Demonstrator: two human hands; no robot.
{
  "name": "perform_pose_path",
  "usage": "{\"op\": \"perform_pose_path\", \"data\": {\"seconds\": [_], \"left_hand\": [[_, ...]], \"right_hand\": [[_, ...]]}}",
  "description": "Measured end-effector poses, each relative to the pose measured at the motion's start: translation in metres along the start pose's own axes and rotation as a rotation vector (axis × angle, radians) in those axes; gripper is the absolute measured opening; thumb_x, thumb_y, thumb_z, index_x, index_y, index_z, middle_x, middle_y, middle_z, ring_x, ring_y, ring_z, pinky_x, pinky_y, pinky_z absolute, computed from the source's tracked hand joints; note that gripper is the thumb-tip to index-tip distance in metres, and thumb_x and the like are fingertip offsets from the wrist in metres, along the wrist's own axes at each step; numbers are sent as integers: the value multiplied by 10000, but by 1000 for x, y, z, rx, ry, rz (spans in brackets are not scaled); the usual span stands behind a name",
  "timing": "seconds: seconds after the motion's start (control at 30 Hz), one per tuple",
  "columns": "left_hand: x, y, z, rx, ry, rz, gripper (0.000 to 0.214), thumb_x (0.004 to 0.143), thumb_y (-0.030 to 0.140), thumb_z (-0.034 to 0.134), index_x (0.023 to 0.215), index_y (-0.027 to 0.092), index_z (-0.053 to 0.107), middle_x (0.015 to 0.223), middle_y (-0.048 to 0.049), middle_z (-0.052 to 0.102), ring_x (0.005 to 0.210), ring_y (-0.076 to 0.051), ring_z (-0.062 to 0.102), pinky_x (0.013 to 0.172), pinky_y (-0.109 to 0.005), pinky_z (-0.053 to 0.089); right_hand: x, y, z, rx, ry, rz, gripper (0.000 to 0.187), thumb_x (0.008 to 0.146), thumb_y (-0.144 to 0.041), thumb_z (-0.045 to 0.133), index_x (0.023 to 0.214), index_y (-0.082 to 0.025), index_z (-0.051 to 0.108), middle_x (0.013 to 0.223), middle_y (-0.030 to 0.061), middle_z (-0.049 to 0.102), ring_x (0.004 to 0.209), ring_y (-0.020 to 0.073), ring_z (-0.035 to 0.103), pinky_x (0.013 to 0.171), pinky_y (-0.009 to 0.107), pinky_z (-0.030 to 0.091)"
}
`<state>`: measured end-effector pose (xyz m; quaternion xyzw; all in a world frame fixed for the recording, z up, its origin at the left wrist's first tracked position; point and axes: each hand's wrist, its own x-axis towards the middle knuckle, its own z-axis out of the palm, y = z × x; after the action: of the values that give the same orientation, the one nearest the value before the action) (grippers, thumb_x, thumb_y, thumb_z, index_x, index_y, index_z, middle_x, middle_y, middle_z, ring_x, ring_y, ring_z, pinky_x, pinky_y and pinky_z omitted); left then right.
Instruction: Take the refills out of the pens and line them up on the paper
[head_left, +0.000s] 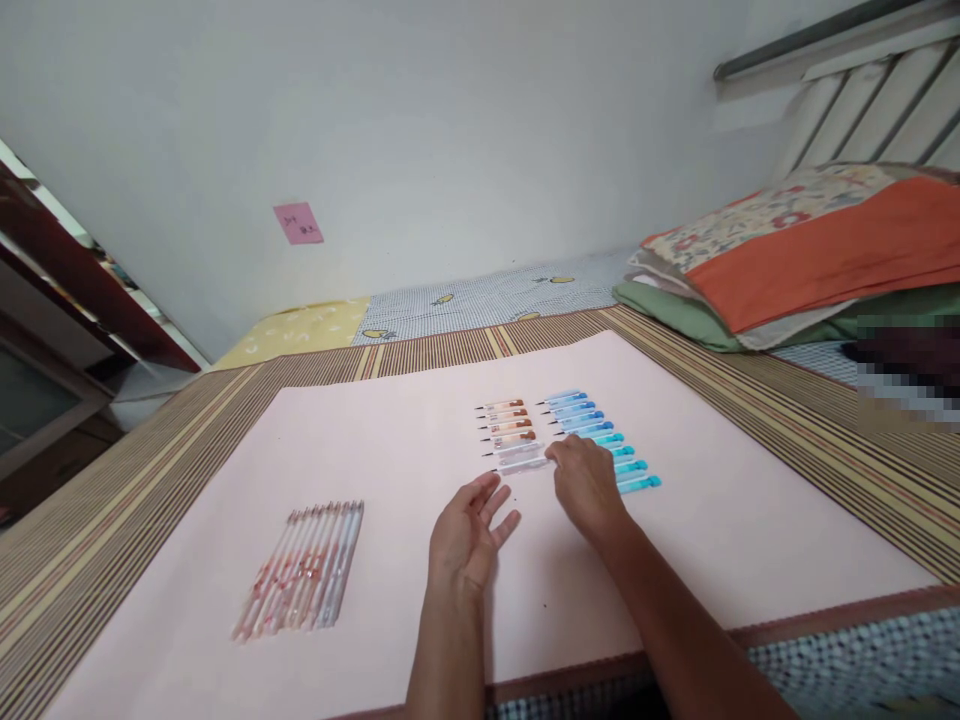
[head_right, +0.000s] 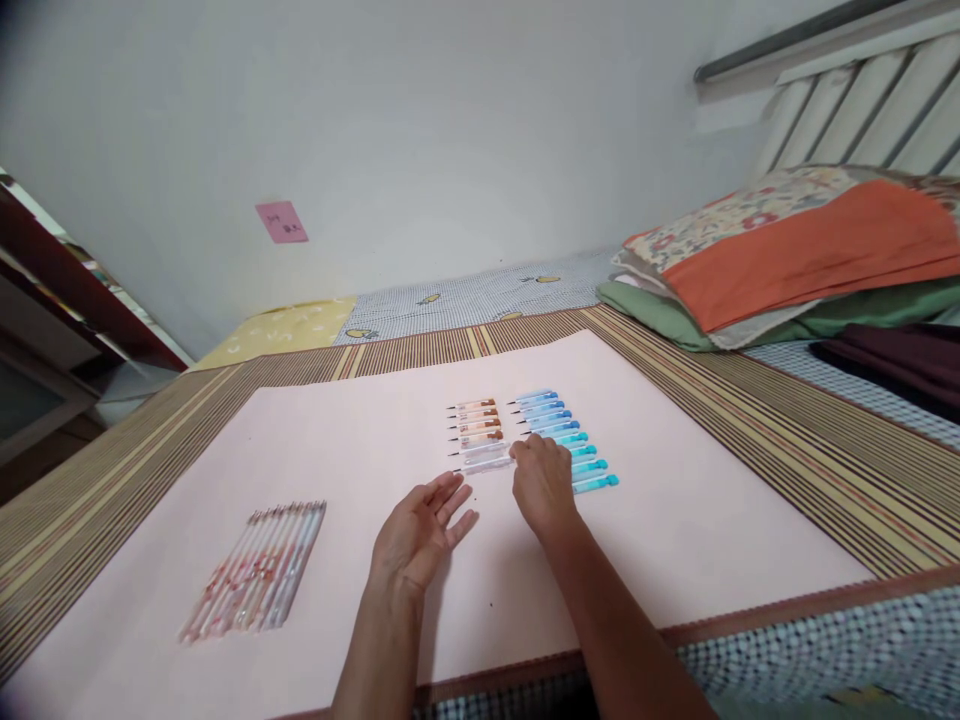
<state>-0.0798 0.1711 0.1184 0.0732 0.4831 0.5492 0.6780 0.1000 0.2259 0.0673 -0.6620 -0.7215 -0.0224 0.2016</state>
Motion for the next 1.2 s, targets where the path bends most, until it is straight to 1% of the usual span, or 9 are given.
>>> {"op": "perform_pose_path", "data": {"seconds": [0.27, 0.47, 0.63, 0.73, 0.87, 0.97, 1.03, 1.1, 1.2], "left_hand": [[1, -1, 0, -2, -5, 1, 130, 892, 159, 597, 880, 132, 724, 1243, -171, 692, 1085, -268, 676, 795, -395, 632], [2, 0, -1, -29, 6, -18, 90, 869, 145, 616, 900, 134, 700, 1130, -172, 727, 967, -258, 723, 711, -363, 626], [11, 12, -9, -242, 95, 32, 81, 839, 76, 602, 817, 147, 635, 719, -53, 659, 585, -141, 635, 534, -238, 535], [14, 19, -14, -367, 98, 107, 126, 825, 49, 588, 771, 162, 604, 610, 4, 562, 491, -90, 529, 481, -179, 462], [9, 17, -19, -377, 140, 199, 201, 879, 84, 546, 697, 168, 549, 554, 35, 482, 446, -63, 447, 435, -146, 368], [-1, 12, -27, -357, 139, 286, 221, 892, 116, 557, 680, 175, 532, 539, 46, 463, 433, -62, 414, 415, -155, 323], [-9, 12, -36, -331, 132, 313, 227, 884, 123, 563, 668, 178, 520, 528, 53, 448, 425, -60, 404, 417, -157, 320], [-19, 15, -45, -305, 141, 299, 235, 867, 120, 567, 651, 182, 499, 507, 62, 423, 409, -54, 391, 422, -148, 322], [-37, 21, -60, -274, 155, 289, 202, 828, 135, 607, 650, 177, 521, 502, 50, 457, 407, -60, 411, 421, -148, 333]], "right_hand": [[-1, -3, -1, -39, -4, 13, 366, 850, 7, 511, 1012, -200, 766, 991, 111, 702, 940, 255, 603, 805, 366, 308], [-1, -1, -2, 7, 35, 2, 348, 833, -1, 504, 1009, -182, 743, 974, 106, 719, 909, 247, 596, 809, 362, 312], [-1, -3, -6, 198, 214, -48, 277, 917, -100, 477, 1056, -167, 708, 998, 104, 726, 949, 251, 613, 880, 363, 360], [-2, -8, -15, 365, 291, -80, 219, 947, -181, 483, 1019, -186, 690, 1006, 99, 730, 971, 254, 629, 898, 368, 405], [-13, -20, -47, 628, 222, -60, 189, 943, -222, 478, 936, -219, 667, 969, 67, 733, 937, 227, 653, 840, 333, 472], [-40, -26, -77, 708, 35, -89, 184, 946, -258, 489, 878, -236, 659, 892, 28, 727, 847, 203, 656, 781, 311, 491], [-72, -26, -89, 702, -85, -159, 205, 965, -281, 480, 862, -242, 653, 854, 19, 716, 811, 197, 655, 757, 306, 500], [-113, -19, -90, 677, -182, -192, 231, 986, -279, 463, 837, -248, 637, 841, 17, 712, 807, 193, 668, 748, 298, 514], [-177, 5, -68, 553, -222, -245, 230, 987, -254, 470, 855, -255, 658, 862, 18, 733, 798, 186, 696, 734, 287, 536]]}}
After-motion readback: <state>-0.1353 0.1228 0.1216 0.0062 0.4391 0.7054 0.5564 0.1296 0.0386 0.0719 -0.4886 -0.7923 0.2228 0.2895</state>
